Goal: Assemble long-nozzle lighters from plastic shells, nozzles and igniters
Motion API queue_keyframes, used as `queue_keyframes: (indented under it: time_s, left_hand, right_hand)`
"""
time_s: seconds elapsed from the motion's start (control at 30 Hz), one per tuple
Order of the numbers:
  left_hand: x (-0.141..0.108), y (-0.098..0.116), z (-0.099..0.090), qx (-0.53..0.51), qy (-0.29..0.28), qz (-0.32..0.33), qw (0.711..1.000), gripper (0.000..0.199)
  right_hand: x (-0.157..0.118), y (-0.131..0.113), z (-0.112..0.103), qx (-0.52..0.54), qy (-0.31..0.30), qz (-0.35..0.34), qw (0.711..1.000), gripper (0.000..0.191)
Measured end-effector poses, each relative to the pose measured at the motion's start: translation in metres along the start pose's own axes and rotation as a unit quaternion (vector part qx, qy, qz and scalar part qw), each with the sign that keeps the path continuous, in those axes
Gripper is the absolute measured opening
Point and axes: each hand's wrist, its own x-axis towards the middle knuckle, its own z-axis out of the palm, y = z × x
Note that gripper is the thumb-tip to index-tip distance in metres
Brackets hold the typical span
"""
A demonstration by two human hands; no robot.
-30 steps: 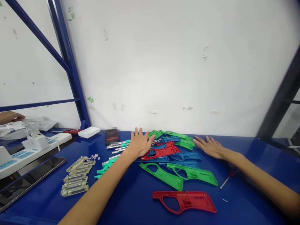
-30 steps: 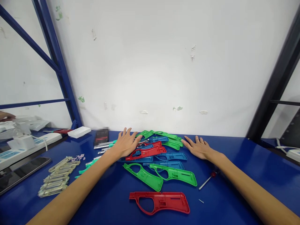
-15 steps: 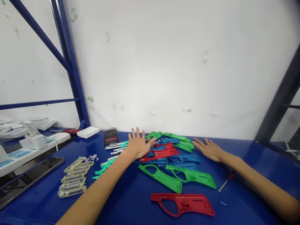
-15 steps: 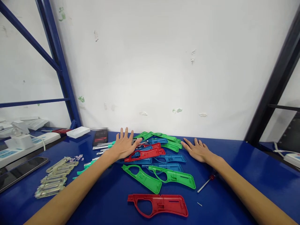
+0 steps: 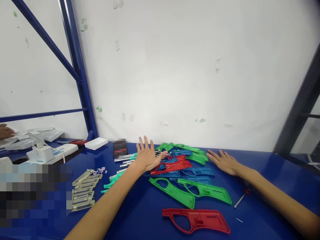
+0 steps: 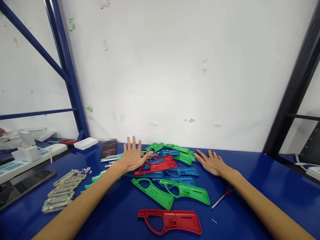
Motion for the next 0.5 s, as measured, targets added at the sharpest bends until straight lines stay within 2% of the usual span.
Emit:
queue_keyframes:
  time_s: [0.23, 0.5]
  left_hand:
    - [0.0, 0.0, -0.002, -0.027, 0.005, 0.036, 0.999, 0.043]
    - [0.0, 0.007, 0.002, -0.049, -0.036, 0.098, 0.993, 0.039]
  right_hand:
    - [0.006, 0.005, 0.007, 0.0, 0.004, 0.012, 1.0, 0.044]
    - [0.015, 0.016, 0.018, 0.015, 0.003, 0.024, 1.0, 0.047]
